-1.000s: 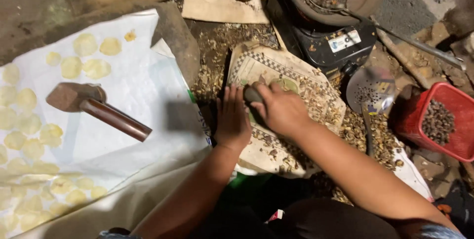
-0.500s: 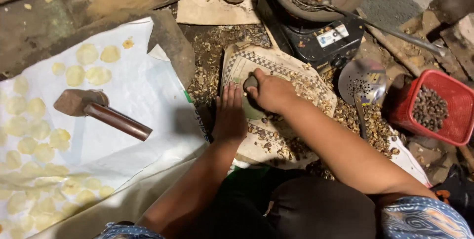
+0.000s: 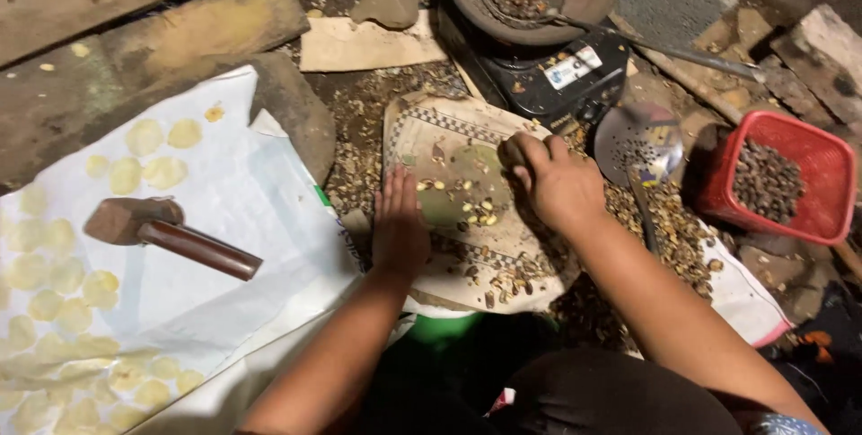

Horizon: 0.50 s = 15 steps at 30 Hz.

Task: The person cracks nuts using a stone on a flat surface, then uses a hammer to crush them on a white sheet. They also stir nuts in a pan on a gas stove and scoop them into a red basket.

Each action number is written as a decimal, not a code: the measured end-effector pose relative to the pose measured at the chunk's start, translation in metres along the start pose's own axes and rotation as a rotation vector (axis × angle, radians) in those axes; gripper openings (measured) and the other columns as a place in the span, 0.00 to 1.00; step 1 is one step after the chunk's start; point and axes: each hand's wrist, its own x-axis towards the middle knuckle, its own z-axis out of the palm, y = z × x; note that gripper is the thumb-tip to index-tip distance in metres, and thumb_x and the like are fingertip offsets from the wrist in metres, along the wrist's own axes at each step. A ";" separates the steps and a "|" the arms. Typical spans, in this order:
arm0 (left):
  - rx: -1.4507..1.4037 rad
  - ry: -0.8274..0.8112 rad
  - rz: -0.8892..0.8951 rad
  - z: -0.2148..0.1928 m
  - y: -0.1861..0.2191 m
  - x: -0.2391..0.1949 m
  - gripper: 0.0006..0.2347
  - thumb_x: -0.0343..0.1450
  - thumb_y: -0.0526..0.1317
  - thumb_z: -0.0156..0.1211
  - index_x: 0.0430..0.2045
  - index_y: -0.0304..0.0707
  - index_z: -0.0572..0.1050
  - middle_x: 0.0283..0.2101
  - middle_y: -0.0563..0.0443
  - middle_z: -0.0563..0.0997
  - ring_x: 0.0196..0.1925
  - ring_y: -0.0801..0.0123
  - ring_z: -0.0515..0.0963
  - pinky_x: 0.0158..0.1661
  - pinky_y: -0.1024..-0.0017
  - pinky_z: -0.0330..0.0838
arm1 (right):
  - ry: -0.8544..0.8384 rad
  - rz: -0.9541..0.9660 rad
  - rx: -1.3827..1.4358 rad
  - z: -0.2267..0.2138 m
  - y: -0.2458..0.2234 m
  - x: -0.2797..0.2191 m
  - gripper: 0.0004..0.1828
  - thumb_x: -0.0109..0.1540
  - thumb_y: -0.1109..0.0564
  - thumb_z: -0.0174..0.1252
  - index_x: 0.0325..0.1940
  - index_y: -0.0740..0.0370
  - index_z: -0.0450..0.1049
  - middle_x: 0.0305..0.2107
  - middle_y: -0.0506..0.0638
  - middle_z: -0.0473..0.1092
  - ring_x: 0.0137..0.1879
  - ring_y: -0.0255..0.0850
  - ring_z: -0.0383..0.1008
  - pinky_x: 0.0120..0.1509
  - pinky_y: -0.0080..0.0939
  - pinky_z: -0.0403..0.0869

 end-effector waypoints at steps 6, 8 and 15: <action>-0.064 0.066 0.001 -0.017 0.008 -0.010 0.25 0.75 0.40 0.48 0.69 0.35 0.58 0.76 0.31 0.53 0.78 0.38 0.52 0.68 0.34 0.49 | 0.219 -0.209 -0.097 0.023 0.002 -0.026 0.22 0.68 0.47 0.49 0.67 0.44 0.61 0.65 0.56 0.55 0.67 0.59 0.63 0.67 0.67 0.59; -0.042 0.111 0.015 -0.031 0.022 -0.022 0.27 0.74 0.44 0.51 0.69 0.36 0.59 0.77 0.28 0.51 0.77 0.33 0.50 0.67 0.30 0.46 | 0.445 -0.359 -0.010 0.043 0.004 -0.023 0.14 0.67 0.53 0.55 0.55 0.56 0.75 0.53 0.60 0.67 0.59 0.58 0.71 0.61 0.58 0.70; -1.260 -0.950 0.246 -0.127 0.128 -0.092 0.27 0.73 0.46 0.51 0.68 0.38 0.60 0.68 0.43 0.68 0.67 0.60 0.68 0.66 0.64 0.60 | -0.030 -0.299 0.015 0.048 -0.020 -0.031 0.09 0.57 0.71 0.61 0.41 0.68 0.74 0.38 0.58 0.75 0.36 0.46 0.78 0.41 0.38 0.86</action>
